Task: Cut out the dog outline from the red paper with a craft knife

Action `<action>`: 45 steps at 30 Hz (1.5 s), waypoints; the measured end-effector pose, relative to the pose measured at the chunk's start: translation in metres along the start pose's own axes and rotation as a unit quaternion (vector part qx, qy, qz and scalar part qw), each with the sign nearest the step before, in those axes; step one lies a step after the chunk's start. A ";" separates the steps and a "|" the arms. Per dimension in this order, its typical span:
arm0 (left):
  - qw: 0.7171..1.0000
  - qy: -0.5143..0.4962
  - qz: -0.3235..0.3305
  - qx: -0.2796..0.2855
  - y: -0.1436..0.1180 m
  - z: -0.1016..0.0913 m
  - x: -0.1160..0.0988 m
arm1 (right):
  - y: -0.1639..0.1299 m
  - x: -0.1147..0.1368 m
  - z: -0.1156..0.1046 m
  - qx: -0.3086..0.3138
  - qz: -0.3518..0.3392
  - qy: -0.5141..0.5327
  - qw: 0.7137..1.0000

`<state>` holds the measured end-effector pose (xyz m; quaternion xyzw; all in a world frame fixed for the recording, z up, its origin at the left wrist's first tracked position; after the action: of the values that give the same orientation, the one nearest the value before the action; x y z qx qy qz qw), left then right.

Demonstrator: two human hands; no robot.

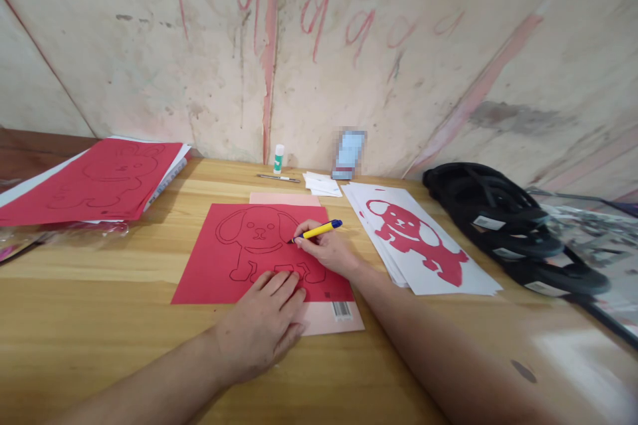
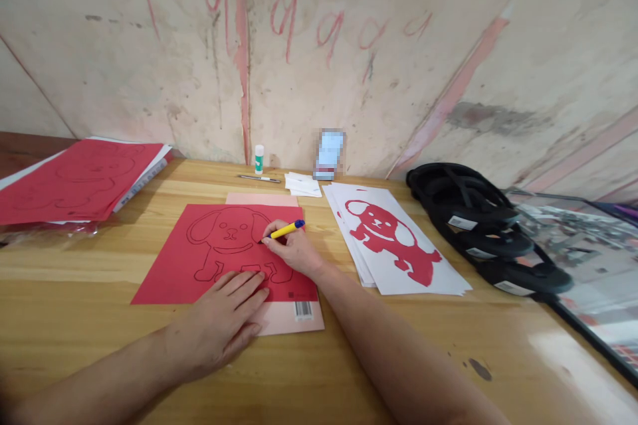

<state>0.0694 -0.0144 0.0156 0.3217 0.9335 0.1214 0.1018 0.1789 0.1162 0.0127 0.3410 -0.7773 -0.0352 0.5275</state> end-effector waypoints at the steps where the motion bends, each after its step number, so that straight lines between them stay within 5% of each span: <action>1: 1.000 0.003 0.001 0.001 0.000 0.000 0.000 | 0.000 0.000 0.000 0.000 -0.001 0.001 1.000; 45: 1.000 0.007 0.002 0.000 0.001 -0.004 -0.003 | 0.001 0.002 0.002 0.010 -0.012 0.005 1.000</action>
<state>0.0712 -0.0158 0.0200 0.3225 0.9335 0.1239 0.0955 0.1763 0.1156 0.0140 0.3552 -0.7710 -0.0321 0.5276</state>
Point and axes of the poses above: each hand's wrist, its own y-axis towards the middle knuckle, its own z-axis out of the palm, x = y × z, the point moved 7 cm from there along y, towards the middle knuckle, and after that the axes turned 12 degrees about -z, right-handed, at the moved point
